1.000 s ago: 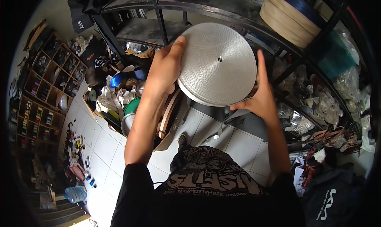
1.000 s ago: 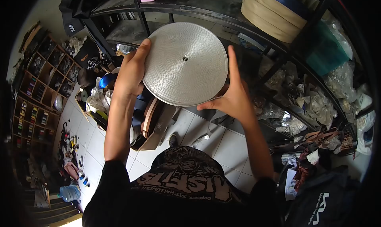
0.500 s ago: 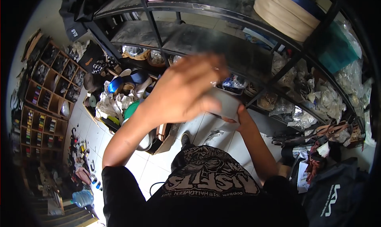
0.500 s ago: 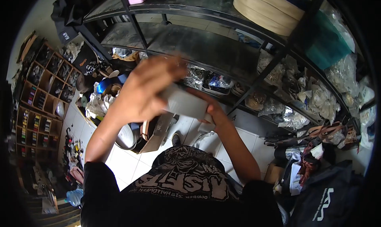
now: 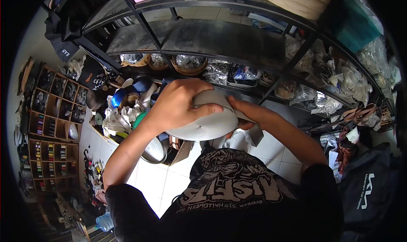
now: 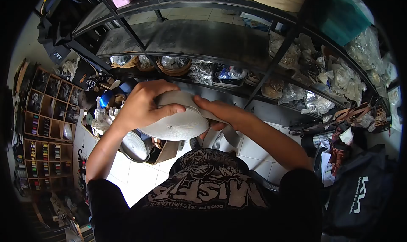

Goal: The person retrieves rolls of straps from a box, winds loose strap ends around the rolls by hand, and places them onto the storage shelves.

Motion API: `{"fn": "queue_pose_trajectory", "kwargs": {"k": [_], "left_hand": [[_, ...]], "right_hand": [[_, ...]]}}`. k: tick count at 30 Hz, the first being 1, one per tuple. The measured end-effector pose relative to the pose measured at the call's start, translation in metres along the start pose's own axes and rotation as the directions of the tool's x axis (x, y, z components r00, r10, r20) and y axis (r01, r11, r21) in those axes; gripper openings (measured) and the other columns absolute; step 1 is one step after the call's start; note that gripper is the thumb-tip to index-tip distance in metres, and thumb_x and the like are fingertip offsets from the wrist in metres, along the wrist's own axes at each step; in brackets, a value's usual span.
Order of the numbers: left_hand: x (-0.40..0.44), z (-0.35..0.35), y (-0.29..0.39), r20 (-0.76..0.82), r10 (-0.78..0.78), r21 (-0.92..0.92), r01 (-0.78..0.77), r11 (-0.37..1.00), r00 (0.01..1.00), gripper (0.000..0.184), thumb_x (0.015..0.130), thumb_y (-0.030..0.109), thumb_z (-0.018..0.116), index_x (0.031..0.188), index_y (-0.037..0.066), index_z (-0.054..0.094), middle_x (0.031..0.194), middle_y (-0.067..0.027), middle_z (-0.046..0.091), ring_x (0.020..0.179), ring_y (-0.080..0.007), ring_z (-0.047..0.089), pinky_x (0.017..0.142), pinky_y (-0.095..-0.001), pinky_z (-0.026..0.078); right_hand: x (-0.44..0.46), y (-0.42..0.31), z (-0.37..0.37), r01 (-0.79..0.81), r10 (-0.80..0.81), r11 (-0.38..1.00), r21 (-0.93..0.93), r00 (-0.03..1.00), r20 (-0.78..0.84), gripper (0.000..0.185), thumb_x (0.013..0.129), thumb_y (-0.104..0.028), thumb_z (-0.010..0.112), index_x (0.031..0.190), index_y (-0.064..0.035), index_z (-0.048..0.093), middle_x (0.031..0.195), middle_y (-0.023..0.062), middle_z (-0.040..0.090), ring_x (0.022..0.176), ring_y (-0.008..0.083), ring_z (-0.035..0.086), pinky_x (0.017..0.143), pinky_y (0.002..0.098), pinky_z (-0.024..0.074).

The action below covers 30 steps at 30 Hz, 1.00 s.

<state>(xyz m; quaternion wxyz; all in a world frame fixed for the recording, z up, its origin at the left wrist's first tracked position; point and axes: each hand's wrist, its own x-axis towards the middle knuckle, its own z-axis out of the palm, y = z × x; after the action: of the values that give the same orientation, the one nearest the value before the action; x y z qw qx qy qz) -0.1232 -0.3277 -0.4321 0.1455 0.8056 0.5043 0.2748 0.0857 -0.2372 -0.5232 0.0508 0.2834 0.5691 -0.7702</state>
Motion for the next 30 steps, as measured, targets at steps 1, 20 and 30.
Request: {"fn": "queue_pose_trajectory", "kwargs": {"k": [1, 20, 30], "left_hand": [[0.000, 0.000, -0.003, -0.016, 0.029, 0.007, -0.029, 1.000, 0.999, 0.047, 0.072, 0.030, 0.079, 0.098, -0.006, 0.064, 0.086, -0.0182, 0.066, 0.075, -0.0316, 0.067, 0.066, -0.0354, 0.052], [-0.005, -0.058, 0.003, -0.263, -0.179, -0.256, 0.110, 0.960, 0.948, 0.044, 0.077, 0.026, 0.076, 0.103, -0.006, 0.064, 0.087, -0.0141, 0.069, 0.080, -0.0183, 0.065, 0.074, -0.0292, 0.051], [-0.005, -0.058, 0.006, -0.692, -0.445, -0.572, -0.054, 0.819, 0.569, 0.064, 0.086, 0.051, 0.060, 0.112, -0.007, 0.061, 0.096, -0.0122, 0.065, 0.084, -0.0168, 0.061, 0.083, -0.0285, 0.044]], "right_hand": [[-0.001, -0.001, -0.002, 0.005, -0.005, 1.000, -0.009, 0.999, 0.041, 0.071, 0.090, -0.068, 0.031, 0.098, -0.0058, 0.065, 0.064, 0.0099, 0.066, 0.037, 0.0040, 0.034, 0.036, 0.0204, 0.0230], [-0.044, -0.060, 0.004, 0.528, -0.772, 0.512, -0.678, 0.629, -0.092, 0.061, 0.090, -0.042, 0.057, 0.138, -0.0060, 0.044, 0.101, 0.0122, 0.065, 0.077, 0.0185, 0.062, 0.073, 0.0289, 0.0500], [-0.033, -0.085, 0.033, 0.602, -0.991, 0.064, -0.796, -0.056, -0.122, 0.054, 0.095, -0.028, 0.052, 0.140, -0.0015, 0.039, 0.104, 0.0141, 0.061, 0.080, 0.0178, 0.059, 0.078, 0.0262, 0.0455]]}}
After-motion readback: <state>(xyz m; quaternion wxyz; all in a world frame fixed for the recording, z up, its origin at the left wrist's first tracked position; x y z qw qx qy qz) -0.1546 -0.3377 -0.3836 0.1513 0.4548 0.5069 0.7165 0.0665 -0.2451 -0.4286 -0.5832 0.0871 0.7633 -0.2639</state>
